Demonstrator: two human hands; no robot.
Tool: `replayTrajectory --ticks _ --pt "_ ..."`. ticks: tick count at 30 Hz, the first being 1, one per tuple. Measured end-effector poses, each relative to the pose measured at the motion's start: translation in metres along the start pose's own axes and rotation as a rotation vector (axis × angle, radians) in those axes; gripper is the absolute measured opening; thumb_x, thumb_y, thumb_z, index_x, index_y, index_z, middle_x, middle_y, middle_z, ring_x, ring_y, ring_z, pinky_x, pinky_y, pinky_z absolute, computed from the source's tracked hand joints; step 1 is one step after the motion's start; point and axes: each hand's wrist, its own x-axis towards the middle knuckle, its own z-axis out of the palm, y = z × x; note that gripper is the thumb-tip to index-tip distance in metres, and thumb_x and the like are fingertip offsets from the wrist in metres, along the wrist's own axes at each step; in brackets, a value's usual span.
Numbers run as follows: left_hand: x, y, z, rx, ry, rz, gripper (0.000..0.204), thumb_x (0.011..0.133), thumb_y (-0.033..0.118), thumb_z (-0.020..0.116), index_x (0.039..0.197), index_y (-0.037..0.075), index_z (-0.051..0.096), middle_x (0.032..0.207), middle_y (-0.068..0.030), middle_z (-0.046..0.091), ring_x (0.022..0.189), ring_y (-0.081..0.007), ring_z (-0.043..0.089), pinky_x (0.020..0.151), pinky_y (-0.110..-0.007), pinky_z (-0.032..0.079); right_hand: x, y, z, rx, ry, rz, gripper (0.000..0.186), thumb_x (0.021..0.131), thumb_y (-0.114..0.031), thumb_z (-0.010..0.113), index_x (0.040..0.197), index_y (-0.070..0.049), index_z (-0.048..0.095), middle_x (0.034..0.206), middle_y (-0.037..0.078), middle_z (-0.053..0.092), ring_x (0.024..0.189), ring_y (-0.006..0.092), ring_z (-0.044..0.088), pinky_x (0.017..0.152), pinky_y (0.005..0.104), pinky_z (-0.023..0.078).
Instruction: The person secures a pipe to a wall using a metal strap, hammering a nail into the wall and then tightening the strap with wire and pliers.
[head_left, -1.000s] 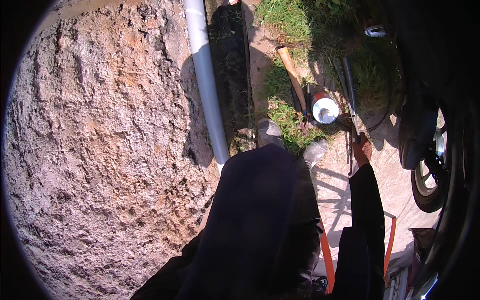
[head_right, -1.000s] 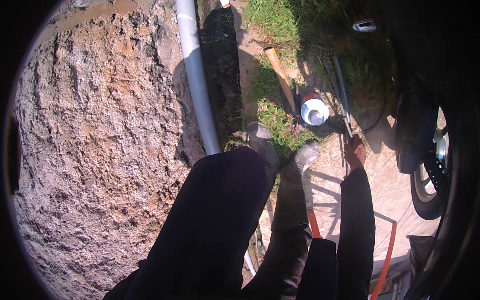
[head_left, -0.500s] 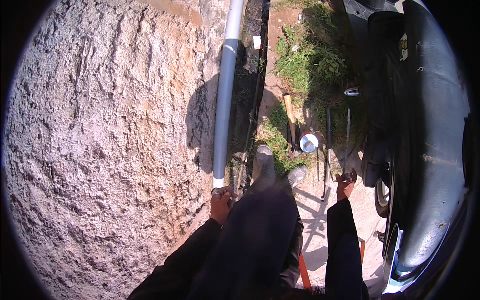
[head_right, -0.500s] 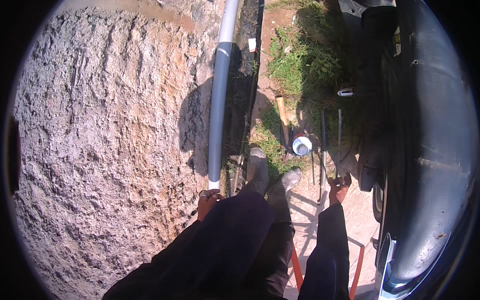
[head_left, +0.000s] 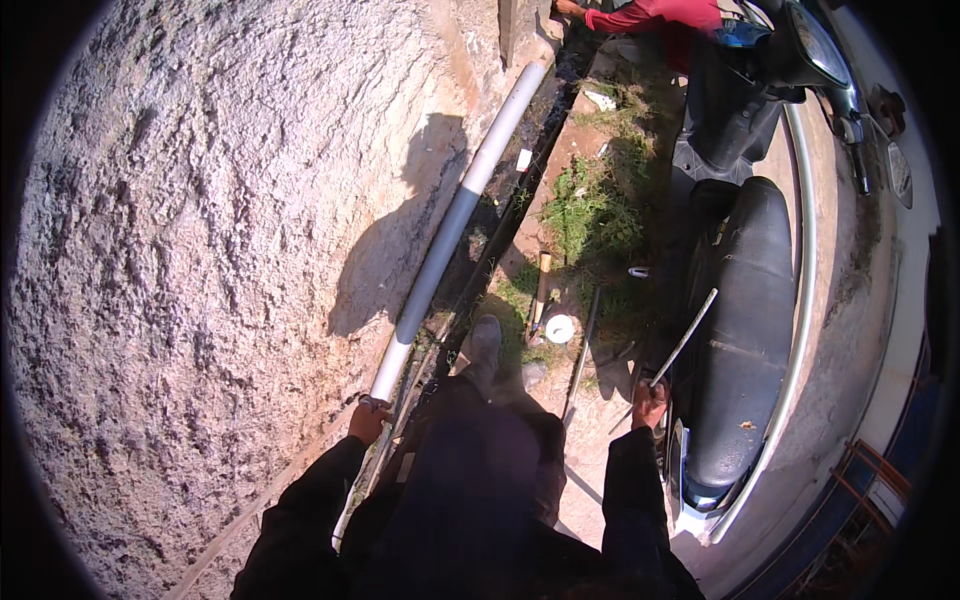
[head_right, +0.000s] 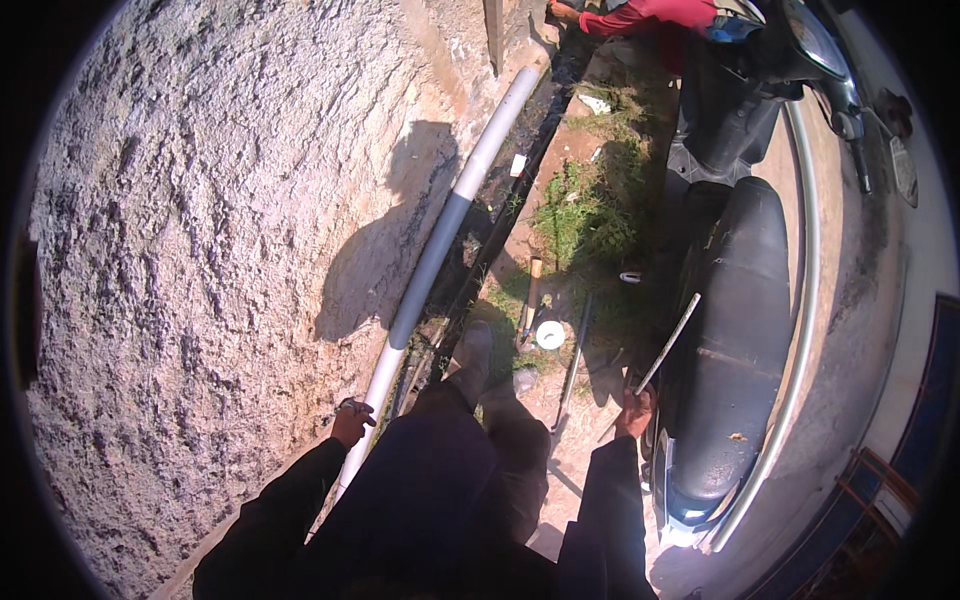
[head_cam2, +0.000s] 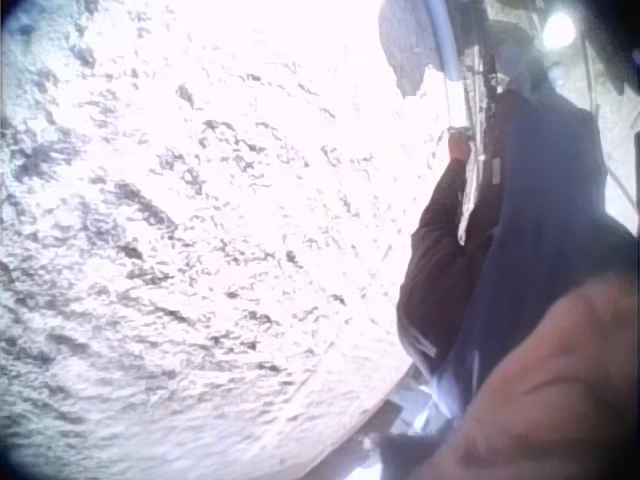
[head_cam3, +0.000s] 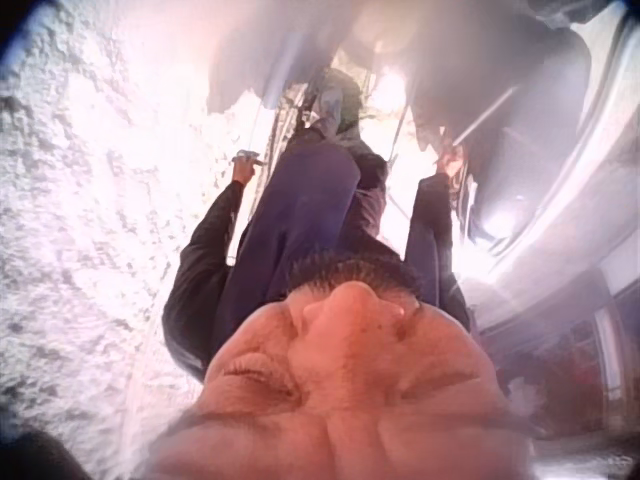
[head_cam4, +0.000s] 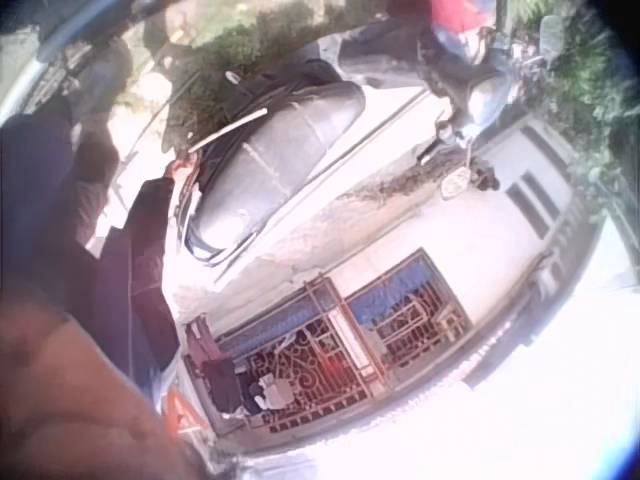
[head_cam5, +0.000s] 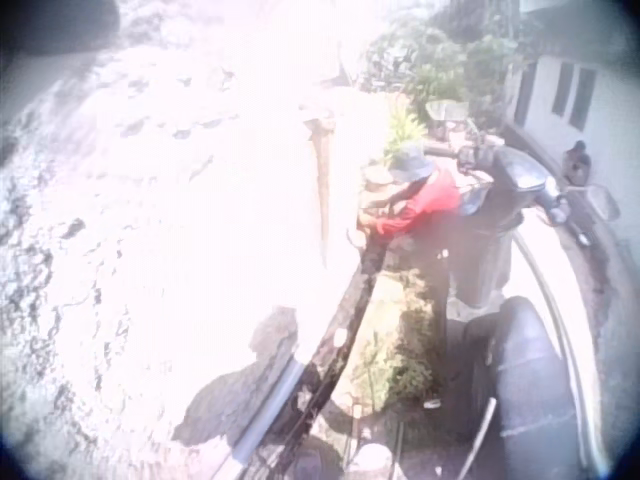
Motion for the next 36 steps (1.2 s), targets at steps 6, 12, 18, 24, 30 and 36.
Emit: replayTrajectory --ticks 6,12,18,24,30,36 --pt "-0.047 -0.042 0.001 -1.007 0.056 -0.166 0.02 0.089 0.023 0.056 0.088 0.004 0.051 0.08 -0.0065 0.059 0.067 -0.0227 0.06 0.064 -0.036 0.049 -0.063 -0.095 -0.044 -0.025 -0.215 0.1 0.005 0.082 -0.004 0.064 0.086 -0.002 0.064 0.075 0.001 0.061 0.068 0.0101 0.054 0.064 0.0264 0.043" --pt "-0.099 -0.081 0.047 -0.391 0.227 0.021 0.021 0.093 0.025 0.057 0.091 0.004 0.058 0.072 -0.0037 0.06 0.064 -0.0151 0.058 0.057 -0.034 0.046 -0.103 -0.1 -0.067 -0.046 -0.48 0.327 0.013 0.082 -0.008 0.063 0.093 -0.002 0.067 0.069 0.002 0.059 0.062 0.0105 0.055 0.059 0.0267 0.044" --pt "-0.149 -0.1 0.099 -0.626 0.123 -0.231 0.011 0.09 0.005 0.056 0.1 0.002 0.061 0.066 -0.0065 0.058 0.046 -0.0124 0.049 0.04 -0.028 0.037 -0.097 -0.107 -0.082 -0.419 -0.559 0.467 0.016 0.082 -0.021 0.067 0.093 -0.009 0.068 0.056 0.0 0.049 0.044 0.0108 0.046 0.039 0.0306 0.035" --pt "-0.18 -0.064 0.126 -0.249 0.127 -0.134 0.018 0.087 0.009 0.063 0.099 -0.004 0.06 0.074 -0.0107 0.062 0.054 -0.0181 0.058 0.048 -0.034 0.046 -0.029 -0.05 -0.131 -0.002 -0.919 0.63 0.018 0.087 -0.026 0.058 0.086 -0.01 0.066 0.062 0.003 0.057 0.051 0.0193 0.056 0.042 0.0376 0.042" --pt "-0.194 -0.097 0.124 -0.084 0.186 0.047 0.022 0.088 0.016 0.063 0.099 -0.003 0.062 0.078 -0.0102 0.065 0.062 -0.0179 0.061 0.055 -0.035 0.048 -0.033 -0.059 -0.109 -1.242 -1.277 -0.497 0.022 0.091 -0.023 0.054 0.09 -0.008 0.071 0.079 0.011 0.067 0.077 0.0297 0.068 0.069 0.0435 0.052" --pt "-0.215 -0.12 0.13 -0.448 0.203 -0.189 0.022 0.087 0.019 0.063 0.095 -0.001 0.061 0.073 -0.0079 0.062 0.056 -0.0151 0.057 0.05 -0.031 0.045 -0.038 -0.061 -0.103 -1.024 -1.263 -0.243 0.025 0.089 -0.028 0.059 0.088 -0.006 0.071 0.073 0.012 0.065 0.072 0.0274 0.067 0.063 0.0416 0.051"
